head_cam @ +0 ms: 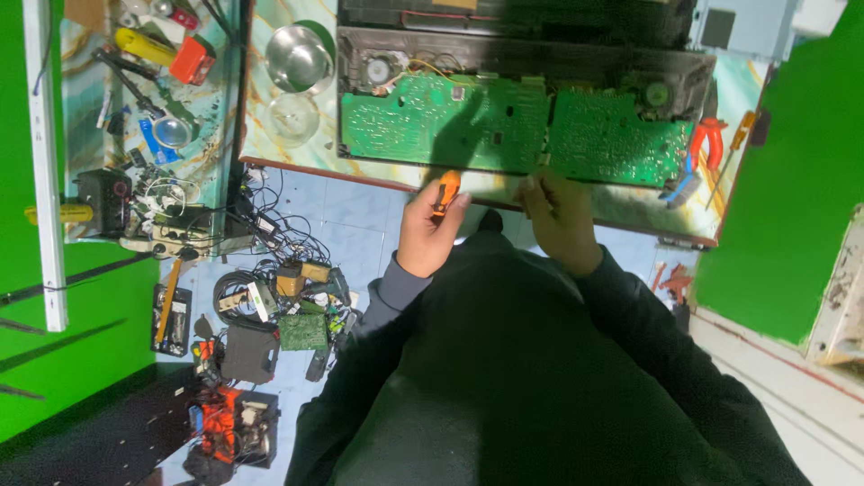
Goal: The person unscrews and removes components from an electronic keyboard using a screwdriver and by hand.
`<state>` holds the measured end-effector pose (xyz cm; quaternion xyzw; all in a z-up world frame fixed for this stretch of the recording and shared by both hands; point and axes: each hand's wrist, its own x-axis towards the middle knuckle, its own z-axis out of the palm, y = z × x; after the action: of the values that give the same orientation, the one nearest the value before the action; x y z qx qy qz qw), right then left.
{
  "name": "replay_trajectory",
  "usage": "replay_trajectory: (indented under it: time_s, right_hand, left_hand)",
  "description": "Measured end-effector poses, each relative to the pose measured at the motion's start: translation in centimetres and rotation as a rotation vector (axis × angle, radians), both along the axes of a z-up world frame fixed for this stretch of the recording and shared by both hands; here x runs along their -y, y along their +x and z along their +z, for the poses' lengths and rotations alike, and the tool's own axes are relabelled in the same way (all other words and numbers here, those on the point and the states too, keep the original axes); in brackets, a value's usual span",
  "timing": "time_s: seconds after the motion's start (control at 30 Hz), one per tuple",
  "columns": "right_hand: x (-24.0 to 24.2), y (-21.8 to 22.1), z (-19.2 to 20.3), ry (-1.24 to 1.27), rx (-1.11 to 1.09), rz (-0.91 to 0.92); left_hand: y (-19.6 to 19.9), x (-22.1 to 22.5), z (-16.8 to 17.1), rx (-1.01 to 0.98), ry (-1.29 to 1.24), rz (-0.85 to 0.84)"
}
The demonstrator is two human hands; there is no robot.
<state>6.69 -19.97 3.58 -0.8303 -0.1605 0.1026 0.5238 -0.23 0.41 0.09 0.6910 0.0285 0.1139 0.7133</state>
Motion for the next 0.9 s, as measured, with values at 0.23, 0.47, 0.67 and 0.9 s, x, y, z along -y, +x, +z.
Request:
replay_trajectory:
  time_s: [0.23,0.47,0.67,0.9]
  right_hand:
    - [-5.1,-2.0,0.7,-0.053,0.111,0.131]
    - [-13.5,-5.1,-0.3,0.064,0.089,0.233]
    - [-21.1,-8.0,-2.3,-0.014,0.017,0.280]
    - [-28.2,-10.5,-2.4,0.079,0.065,0.261]
  left_hand:
    - [-2.3,-4.3,-0.8,-0.036,0.056,0.127]
    - [-7.4,-11.5,-1.8,-0.074,0.006,0.189]
    - [-12.5,-19.1,-2.6,-0.163,0.046,0.197]
    - [-15.5,-25.1,-3.1,-0.198,0.008,0.264]
